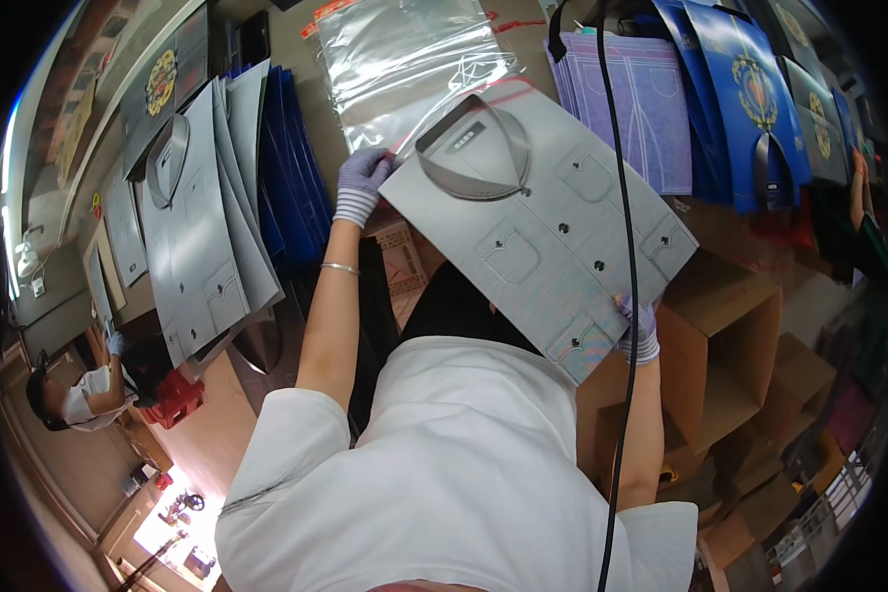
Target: The person places a grey shirt into a clear plastic bag, inserts a purple paper insert, and seals the bag. This process is repeated for multiple shirts in a continuous assembly line fashion.
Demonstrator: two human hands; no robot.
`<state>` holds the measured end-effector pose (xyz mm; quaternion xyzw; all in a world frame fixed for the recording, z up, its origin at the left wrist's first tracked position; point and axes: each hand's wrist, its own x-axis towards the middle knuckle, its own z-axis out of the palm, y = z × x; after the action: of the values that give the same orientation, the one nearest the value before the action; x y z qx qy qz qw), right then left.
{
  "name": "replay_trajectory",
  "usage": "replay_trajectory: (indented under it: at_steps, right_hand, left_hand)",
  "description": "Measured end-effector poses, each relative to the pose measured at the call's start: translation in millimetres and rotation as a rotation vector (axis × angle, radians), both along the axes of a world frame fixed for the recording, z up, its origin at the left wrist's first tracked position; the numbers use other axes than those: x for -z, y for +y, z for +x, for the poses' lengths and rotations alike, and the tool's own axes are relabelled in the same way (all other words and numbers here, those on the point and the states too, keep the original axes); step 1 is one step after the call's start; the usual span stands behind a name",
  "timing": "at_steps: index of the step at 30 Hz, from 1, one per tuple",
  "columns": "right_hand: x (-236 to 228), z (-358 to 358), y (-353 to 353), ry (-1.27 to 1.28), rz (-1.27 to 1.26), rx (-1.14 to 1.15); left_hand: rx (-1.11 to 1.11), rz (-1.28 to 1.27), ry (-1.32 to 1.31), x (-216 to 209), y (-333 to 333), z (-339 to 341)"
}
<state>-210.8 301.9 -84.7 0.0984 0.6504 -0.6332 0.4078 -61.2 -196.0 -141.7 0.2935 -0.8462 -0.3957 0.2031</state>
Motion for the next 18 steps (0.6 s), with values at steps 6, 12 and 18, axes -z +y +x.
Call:
replay_trajectory:
  at_steps: [6,12,18]
  right_hand:
    - [32,-5,24,-0.054,0.005,-0.046]
    - [1,21,-3,0.118,0.003,0.038]
    - [-10,37,-13,0.134,-0.078,0.124]
  left_hand:
    - [0.025,-0.4,-0.033,-39,6,15]
    - [-0.119,-0.452,0.016,-52,6,23]
    - [-0.117,-0.288,0.099,-68,9,25]
